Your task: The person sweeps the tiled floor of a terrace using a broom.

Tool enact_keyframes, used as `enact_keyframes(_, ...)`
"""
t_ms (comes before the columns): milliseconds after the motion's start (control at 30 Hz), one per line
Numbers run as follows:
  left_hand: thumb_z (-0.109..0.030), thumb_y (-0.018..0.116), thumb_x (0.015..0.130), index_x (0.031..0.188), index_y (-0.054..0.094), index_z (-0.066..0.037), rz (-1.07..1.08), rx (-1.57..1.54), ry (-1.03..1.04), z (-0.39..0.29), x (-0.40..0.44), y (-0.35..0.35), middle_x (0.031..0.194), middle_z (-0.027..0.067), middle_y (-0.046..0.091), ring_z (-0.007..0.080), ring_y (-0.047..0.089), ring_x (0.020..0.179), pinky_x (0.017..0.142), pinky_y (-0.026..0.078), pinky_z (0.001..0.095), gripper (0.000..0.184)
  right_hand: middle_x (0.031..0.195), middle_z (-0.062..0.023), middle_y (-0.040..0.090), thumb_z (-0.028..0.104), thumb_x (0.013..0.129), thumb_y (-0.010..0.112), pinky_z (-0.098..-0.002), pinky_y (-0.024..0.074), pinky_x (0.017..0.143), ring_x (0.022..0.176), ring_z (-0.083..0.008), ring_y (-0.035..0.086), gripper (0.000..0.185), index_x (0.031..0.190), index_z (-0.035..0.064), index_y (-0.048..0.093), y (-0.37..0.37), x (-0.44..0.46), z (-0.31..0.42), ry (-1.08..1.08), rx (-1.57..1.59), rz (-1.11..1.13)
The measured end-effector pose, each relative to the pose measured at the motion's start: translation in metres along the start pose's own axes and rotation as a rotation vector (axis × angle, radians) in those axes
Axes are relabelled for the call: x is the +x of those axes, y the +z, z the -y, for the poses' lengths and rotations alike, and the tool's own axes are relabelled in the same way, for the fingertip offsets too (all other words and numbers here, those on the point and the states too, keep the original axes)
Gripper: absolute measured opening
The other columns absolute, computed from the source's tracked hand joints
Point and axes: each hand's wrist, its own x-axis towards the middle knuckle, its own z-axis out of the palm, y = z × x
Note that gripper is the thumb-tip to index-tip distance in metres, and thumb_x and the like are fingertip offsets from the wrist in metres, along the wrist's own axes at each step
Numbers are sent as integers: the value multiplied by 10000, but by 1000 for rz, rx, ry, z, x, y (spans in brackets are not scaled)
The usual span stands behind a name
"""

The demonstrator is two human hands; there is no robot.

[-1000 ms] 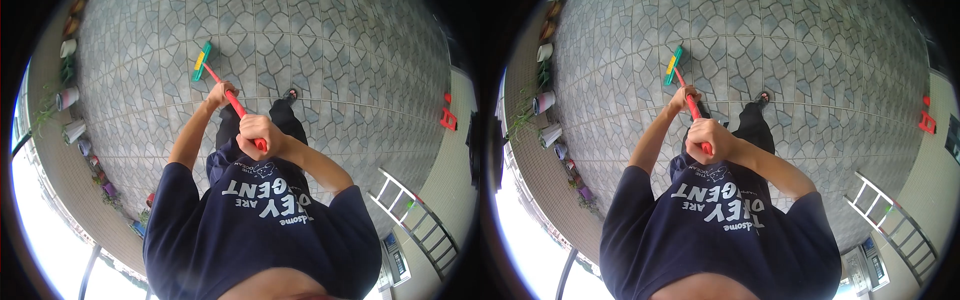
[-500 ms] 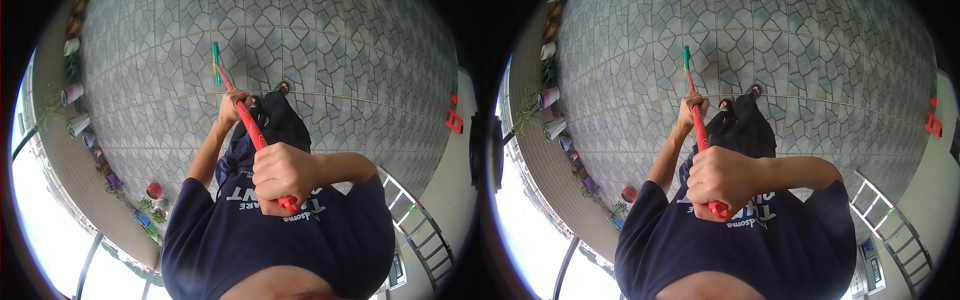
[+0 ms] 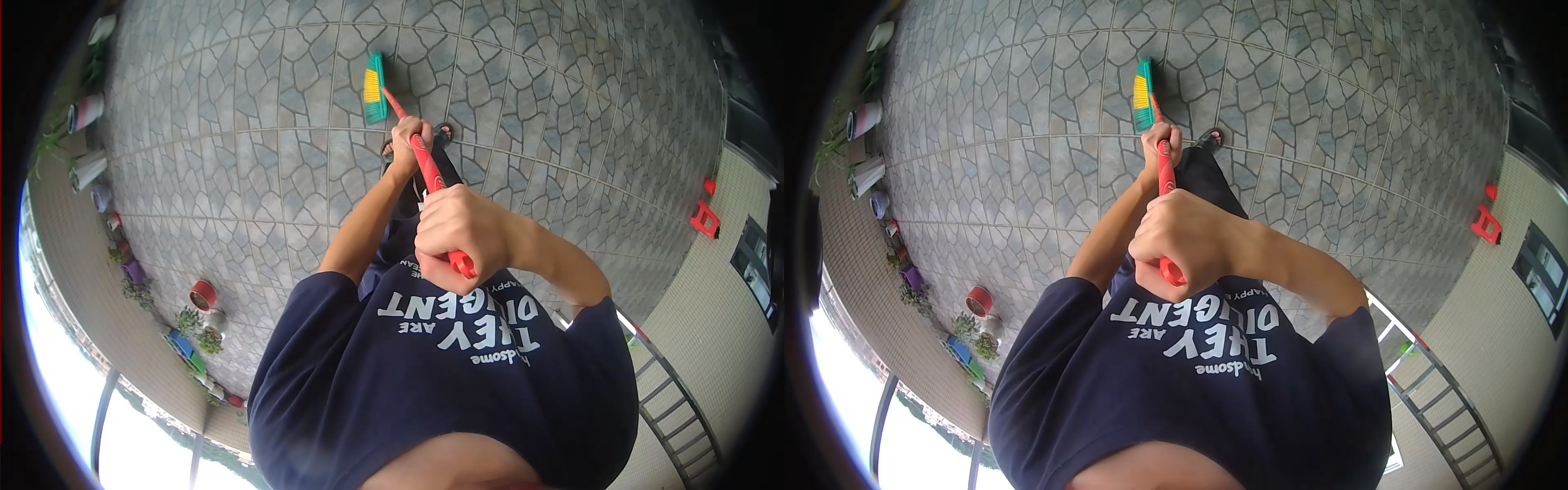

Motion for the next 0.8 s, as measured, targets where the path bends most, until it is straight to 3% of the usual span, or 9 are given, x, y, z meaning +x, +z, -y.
enact_keyframes(100,-13,648,816,584,474,-14,-9,-77,-47,-32,2,23,579,159,522,353,509,522,543,407,448,290,518,-36,455,-30,610,634,-362,365,502,453,-259,441,254,545,79,414,5,-1,21,13,-11,-74)
enact_keyframes(233,-6,662,805,578,469,-16,204,-56,19,-80,13,8,557,143,509,340,515,531,575,413,438,298,525,-23,359,-57,614,624,-338,333,457,430,-237,379,322,553,90,344,-5,-11,60,-146,10,-316)
enact_keyframes(300,6,674,799,573,463,-21,220,-55,34,-101,7,-6,544,127,489,323,497,517,573,401,428,310,529,-20,356,-52,629,628,-328,336,461,427,-228,382,333,549,95,339,-7,-29,81,-175,62,-315)
enact_keyframes(400,25,681,794,568,467,-28,190,48,72,-110,4,-21,539,121,476,312,485,505,565,398,419,316,536,-25,360,-51,639,630,-340,331,466,434,-224,380,332,550,88,343,-17,-54,84,-215,125,-329)
enact_keyframes(500,9,684,804,564,459,-27,202,152,51,-66,3,-15,551,130,506,337,491,514,565,405,429,331,539,-34,365,-56,671,634,-364,341,494,458,-234,383,331,554,69,351,-28,-89,44,-209,155,-370)
enact_keyframes(667,-21,677,779,574,470,-36,461,222,87,17,-16,50,569,141,523,367,517,544,588,424,445,292,536,-60,383,-52,752,634,-386,362,562,509,-269,398,349,562,38,355,-30,-169,-55,-111,176,-388)
enact_keyframes(733,-23,678,755,581,479,-37,521,166,81,14,-30,92,576,140,525,369,526,554,595,428,447,265,546,-70,435,-33,756,636,-386,389,589,530,-283,441,302,574,39,407,-48,-205,-58,-86,153,-364)
enact_keyframes(800,-10,675,727,585,481,-34,406,196,104,-11,-46,152,575,140,518,356,531,554,586,427,432,242,568,-80,532,-1,747,642,-386,437,631,561,-300,518,203,599,44,511,-74,-243,-44,-12,105,-373)
